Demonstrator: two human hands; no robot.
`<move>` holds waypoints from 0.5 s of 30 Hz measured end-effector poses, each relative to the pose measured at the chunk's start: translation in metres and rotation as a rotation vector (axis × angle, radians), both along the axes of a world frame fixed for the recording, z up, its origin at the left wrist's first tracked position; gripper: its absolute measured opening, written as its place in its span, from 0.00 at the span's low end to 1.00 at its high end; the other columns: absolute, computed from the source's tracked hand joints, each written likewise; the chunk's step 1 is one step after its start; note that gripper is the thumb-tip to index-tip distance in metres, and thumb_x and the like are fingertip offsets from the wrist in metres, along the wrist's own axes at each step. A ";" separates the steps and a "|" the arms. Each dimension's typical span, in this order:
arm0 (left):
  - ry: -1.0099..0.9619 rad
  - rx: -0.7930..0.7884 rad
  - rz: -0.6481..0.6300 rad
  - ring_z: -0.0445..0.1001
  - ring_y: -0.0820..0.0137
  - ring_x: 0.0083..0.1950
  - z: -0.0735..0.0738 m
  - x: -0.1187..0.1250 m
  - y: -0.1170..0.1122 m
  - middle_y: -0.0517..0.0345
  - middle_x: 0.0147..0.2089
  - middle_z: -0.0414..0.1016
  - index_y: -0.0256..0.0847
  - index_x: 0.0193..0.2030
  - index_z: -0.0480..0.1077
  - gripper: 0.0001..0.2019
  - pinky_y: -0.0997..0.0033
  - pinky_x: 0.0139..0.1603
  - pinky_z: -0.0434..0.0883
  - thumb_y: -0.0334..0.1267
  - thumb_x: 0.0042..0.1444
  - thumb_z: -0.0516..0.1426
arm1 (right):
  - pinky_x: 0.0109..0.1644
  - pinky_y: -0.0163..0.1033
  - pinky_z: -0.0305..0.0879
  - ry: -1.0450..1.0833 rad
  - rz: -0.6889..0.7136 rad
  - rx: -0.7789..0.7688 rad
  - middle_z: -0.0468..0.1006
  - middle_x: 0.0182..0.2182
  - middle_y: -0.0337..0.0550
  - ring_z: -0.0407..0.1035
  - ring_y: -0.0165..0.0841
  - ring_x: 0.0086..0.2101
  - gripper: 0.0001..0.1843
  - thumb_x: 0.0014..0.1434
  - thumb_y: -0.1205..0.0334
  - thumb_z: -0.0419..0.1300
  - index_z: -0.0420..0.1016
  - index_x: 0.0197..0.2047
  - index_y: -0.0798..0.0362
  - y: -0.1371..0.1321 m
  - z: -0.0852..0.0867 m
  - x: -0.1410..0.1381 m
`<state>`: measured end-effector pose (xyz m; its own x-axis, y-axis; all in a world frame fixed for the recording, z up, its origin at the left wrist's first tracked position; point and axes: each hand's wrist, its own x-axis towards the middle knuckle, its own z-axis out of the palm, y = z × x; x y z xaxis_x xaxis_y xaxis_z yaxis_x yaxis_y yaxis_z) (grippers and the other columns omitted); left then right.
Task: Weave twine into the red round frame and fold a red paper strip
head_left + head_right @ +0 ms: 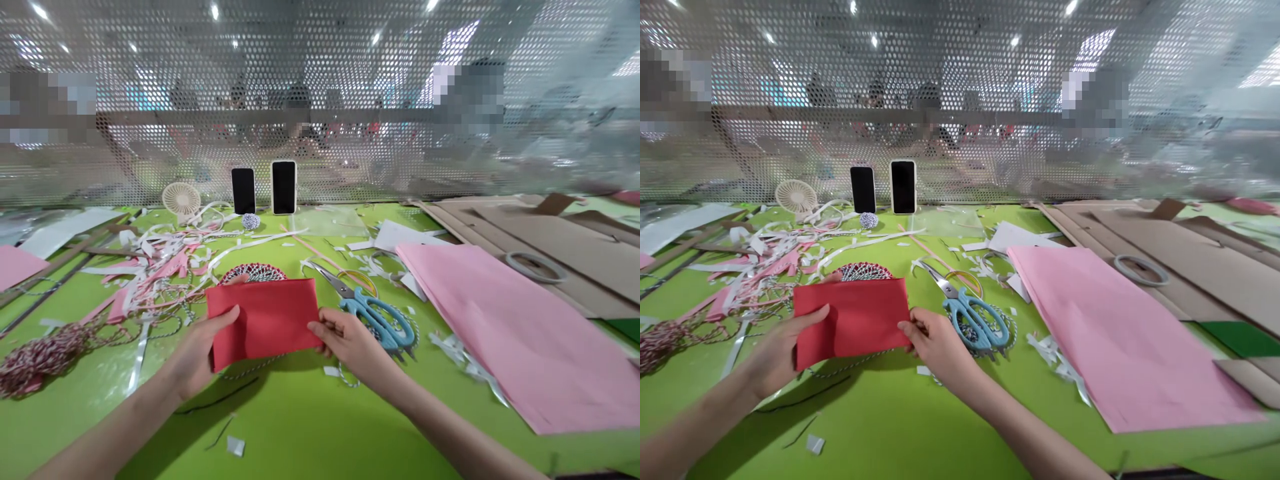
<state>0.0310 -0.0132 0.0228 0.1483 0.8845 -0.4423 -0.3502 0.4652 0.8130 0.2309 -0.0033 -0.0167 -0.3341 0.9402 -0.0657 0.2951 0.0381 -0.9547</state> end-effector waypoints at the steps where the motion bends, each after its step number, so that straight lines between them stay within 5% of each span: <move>1: 0.002 -0.014 -0.007 0.77 0.62 0.39 0.000 0.000 0.000 0.51 0.45 0.76 0.43 0.61 0.50 0.28 0.65 0.38 0.75 0.30 0.54 0.53 | 0.23 0.33 0.53 -0.020 -0.025 0.018 0.59 0.16 0.33 0.60 0.28 0.19 0.13 0.53 0.56 0.48 0.54 0.20 0.50 0.000 0.000 0.000; 5: 0.004 0.018 0.012 0.76 0.62 0.41 0.001 0.001 -0.001 0.51 0.47 0.75 0.45 0.61 0.50 0.29 0.65 0.39 0.75 0.29 0.54 0.54 | 0.20 0.33 0.46 -0.044 -0.064 0.080 0.54 0.13 0.30 0.50 0.25 0.16 0.15 0.54 0.56 0.48 0.52 0.19 0.50 -0.001 -0.002 0.001; 9: -0.013 0.066 0.065 0.75 0.62 0.44 0.003 0.001 0.002 0.53 0.48 0.74 0.45 0.59 0.54 0.27 0.66 0.41 0.74 0.28 0.53 0.54 | 0.22 0.33 0.50 -0.005 -0.041 0.072 0.60 0.16 0.33 0.53 0.26 0.18 0.12 0.55 0.57 0.48 0.57 0.22 0.51 -0.002 -0.003 -0.001; 15: 0.182 -0.092 0.138 0.76 0.62 0.41 0.001 0.003 0.002 0.47 0.41 0.77 0.34 0.49 0.66 0.20 0.70 0.36 0.75 0.29 0.47 0.60 | 0.25 0.34 0.53 0.072 -0.040 0.002 0.60 0.16 0.32 0.57 0.27 0.19 0.08 0.54 0.57 0.50 0.61 0.28 0.52 0.000 -0.003 0.000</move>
